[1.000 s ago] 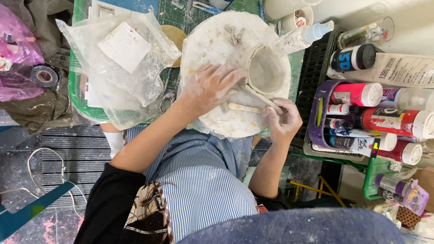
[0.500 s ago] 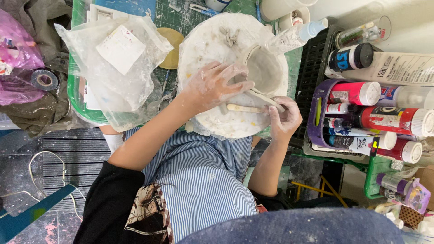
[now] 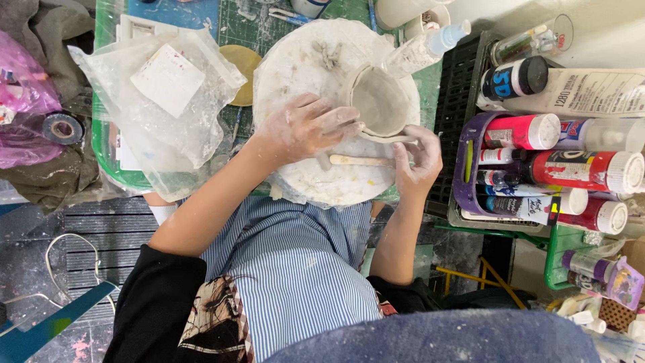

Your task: The person joins a clay coil to the rim of a small clay bowl by hand, using a wooden tool to blend the seam.

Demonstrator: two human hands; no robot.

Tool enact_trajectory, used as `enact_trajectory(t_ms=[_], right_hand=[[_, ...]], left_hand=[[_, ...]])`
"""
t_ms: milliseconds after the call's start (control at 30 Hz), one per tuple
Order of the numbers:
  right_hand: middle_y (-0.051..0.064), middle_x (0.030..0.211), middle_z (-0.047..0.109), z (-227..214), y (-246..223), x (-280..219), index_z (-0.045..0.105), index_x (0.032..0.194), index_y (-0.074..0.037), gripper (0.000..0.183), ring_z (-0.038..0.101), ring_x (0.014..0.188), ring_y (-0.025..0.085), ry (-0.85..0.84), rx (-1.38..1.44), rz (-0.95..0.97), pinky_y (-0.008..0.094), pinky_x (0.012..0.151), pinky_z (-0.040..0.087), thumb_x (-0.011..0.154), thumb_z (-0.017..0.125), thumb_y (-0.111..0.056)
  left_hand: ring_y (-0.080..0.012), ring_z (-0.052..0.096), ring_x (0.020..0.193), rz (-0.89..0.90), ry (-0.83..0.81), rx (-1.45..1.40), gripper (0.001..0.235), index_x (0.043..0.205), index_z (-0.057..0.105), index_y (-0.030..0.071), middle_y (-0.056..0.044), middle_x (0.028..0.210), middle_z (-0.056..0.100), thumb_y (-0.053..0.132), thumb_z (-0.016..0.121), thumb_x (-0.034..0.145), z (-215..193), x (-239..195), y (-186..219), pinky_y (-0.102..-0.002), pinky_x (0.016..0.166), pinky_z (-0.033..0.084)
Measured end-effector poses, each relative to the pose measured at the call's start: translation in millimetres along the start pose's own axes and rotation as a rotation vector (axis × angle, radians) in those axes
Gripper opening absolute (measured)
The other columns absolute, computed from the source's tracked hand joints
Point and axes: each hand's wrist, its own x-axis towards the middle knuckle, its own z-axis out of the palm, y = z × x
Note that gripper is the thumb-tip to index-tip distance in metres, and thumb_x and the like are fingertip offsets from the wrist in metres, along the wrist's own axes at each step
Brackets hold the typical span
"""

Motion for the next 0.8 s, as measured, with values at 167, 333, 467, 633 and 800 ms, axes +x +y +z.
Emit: enact_trajectory(t_ms=[167, 333, 467, 633, 800], right_hand=[[0.012, 0.133, 0.059, 0, 4, 9, 0.062, 0.124, -0.004, 0.034, 0.066, 0.118, 0.021, -0.034, 0.123, -0.055, 0.033, 0.092, 0.064, 0.093, 0.074, 0.006], [0.016, 0.138, 0.058, -2, -4, 21, 0.067, 0.119, -0.003, 0.031, 0.064, 0.123, 0.026, -0.081, -0.082, -0.199, 0.033, 0.088, 0.065, 0.09, 0.073, 0.005], [0.015, 0.138, 0.059, -6, -5, 28, 0.07, 0.116, -0.004, 0.031, 0.067, 0.119, 0.025, -0.099, -0.171, -0.199, 0.032, 0.088, 0.066, 0.087, 0.07, 0.006], [0.014, 0.139, 0.062, -9, -5, 38, 0.07, 0.122, -0.005, 0.035, 0.068, 0.122, 0.024, -0.129, -0.158, -0.179, 0.033, 0.092, 0.065, 0.089, 0.071, 0.006], [0.011, 0.144, 0.063, -16, -18, 50, 0.071, 0.129, -0.011, 0.035, 0.068, 0.128, 0.027, -0.199, -0.301, -0.212, 0.037, 0.099, 0.062, 0.095, 0.074, -0.001]], left_hand=[[-0.0159, 0.063, 0.114, -0.034, -0.074, -0.034, 0.048, 0.144, 0.066, 0.018, 0.0, 0.145, 0.052, 0.031, 0.077, 0.098, 0, 3, -6, -0.033, 0.092, 0.053], [-0.03, 0.055, 0.128, -0.207, -0.099, -0.189, 0.065, 0.142, 0.063, 0.024, -0.008, 0.15, 0.048, 0.035, 0.084, 0.082, -24, 13, -14, -0.046, 0.098, 0.048], [-0.0323, 0.042, 0.142, -0.225, -0.148, -0.27, 0.047, 0.122, 0.074, 0.026, -0.005, 0.157, 0.044, 0.031, 0.087, 0.077, -21, 25, -7, -0.051, 0.114, 0.037], [-0.0333, 0.033, 0.147, -0.195, -0.202, -0.257, 0.039, 0.109, 0.079, 0.025, -0.003, 0.161, 0.041, 0.029, 0.088, 0.071, -23, 39, -7, -0.054, 0.117, 0.029], [-0.0315, 0.031, 0.152, -0.149, -0.184, -0.061, 0.048, 0.127, 0.076, 0.023, -0.006, 0.165, 0.037, 0.021, 0.08, 0.079, -49, 30, -9, -0.053, 0.121, 0.03]])
